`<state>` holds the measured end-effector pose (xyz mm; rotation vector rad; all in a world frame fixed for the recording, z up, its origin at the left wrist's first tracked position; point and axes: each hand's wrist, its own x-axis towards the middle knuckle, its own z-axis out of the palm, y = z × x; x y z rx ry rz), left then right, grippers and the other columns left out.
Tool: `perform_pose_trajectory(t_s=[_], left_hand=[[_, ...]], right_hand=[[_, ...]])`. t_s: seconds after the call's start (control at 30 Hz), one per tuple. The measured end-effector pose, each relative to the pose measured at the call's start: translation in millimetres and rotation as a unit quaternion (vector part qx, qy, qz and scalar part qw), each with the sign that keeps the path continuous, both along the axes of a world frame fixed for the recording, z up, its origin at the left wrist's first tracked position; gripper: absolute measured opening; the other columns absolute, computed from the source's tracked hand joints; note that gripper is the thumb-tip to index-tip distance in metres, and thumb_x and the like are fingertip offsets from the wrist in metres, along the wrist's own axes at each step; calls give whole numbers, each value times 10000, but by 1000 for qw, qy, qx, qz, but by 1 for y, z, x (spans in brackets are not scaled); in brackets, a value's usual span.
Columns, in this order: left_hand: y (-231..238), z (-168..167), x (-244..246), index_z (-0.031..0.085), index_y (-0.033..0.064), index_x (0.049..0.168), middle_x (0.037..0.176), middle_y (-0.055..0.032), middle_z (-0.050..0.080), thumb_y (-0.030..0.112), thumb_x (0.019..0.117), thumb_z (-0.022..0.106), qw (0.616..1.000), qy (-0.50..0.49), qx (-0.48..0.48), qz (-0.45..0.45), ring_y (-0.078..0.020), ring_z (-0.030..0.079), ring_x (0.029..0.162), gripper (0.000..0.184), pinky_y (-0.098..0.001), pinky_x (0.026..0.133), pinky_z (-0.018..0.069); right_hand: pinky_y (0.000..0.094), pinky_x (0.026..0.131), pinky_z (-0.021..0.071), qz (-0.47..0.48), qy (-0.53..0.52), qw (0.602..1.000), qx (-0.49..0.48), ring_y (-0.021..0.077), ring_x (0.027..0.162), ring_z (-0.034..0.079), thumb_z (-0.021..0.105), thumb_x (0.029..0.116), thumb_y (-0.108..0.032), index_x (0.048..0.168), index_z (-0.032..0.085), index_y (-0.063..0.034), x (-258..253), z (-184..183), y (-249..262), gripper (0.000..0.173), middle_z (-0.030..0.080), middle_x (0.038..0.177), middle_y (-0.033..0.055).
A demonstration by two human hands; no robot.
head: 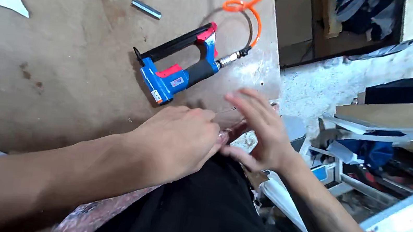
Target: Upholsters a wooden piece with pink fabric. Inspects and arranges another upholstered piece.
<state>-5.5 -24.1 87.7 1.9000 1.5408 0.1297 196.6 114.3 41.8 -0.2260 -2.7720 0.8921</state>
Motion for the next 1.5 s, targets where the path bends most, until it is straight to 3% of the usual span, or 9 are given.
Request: perform_pose_trajectory(t_s=[0.1,0.27,0.83,0.93,1.03,1.13,1.23,1.33,1.5], left_hand=[[10,1,2,694,175,770,768,6,613,397,1022,523,999,-1,31,-31,-186,638,717,377,-422,591,519],[4,-7,4,712,169,760,731,58,584,331,953,622,992,-60,102,39,-81,569,648,267,-316,587,499],[-6,-40,-5,685,125,912,697,20,643,219,1017,622,883,-364,-194,224,-72,601,589,155,-245,520,504],[-6,-43,-4,683,164,894,662,50,602,297,1022,611,899,-331,-191,216,-55,558,555,198,-235,493,468],[-13,-58,-9,676,200,965,761,66,612,377,1030,574,900,-335,-202,193,-45,580,650,214,-246,570,498],[-17,-70,-11,668,214,1024,996,58,615,380,1033,567,887,-368,-211,182,-40,608,879,195,-261,759,541],[-12,-67,-13,694,210,1025,1098,64,649,376,1032,596,875,-376,-231,197,-39,627,961,193,-283,827,550],[-6,-54,-16,732,230,1053,924,73,696,515,1039,524,894,-326,-217,218,-40,654,824,353,-313,736,567],[10,-22,-7,655,198,847,752,45,595,482,990,586,975,-173,-114,84,-116,599,678,326,-360,594,526]], right_hand=[[557,1186,378,2,-3,991,137,337,1259,611,617,821,-795,1441,555,-78,29,-36,-23,950,690,1235,173],[408,574,456,-30,161,953,255,296,678,597,608,937,-336,896,613,-41,5,-70,-23,297,591,734,118],[401,428,377,-124,29,992,12,207,487,530,269,1098,-424,637,522,-96,-23,-22,-14,619,488,543,47],[416,526,476,-84,-43,996,-8,189,588,598,522,1062,-376,830,654,-66,-60,-4,28,409,583,638,38],[496,984,510,140,-127,974,126,325,1188,598,730,917,-449,1261,640,-124,-110,-22,44,482,666,1189,104],[553,903,537,281,-158,923,209,463,1191,556,718,940,-203,1503,453,-164,-146,-51,29,623,535,1350,237],[502,637,563,300,-227,905,200,469,989,616,615,953,-1,1601,307,-218,-173,-46,19,749,458,1388,291],[551,796,571,272,-301,898,167,460,1102,607,833,852,-238,1587,336,-192,-187,-36,27,889,495,1386,243],[467,990,533,161,-303,931,127,314,1207,605,658,1002,-349,1370,586,-98,-142,17,44,451,634,1253,131]])
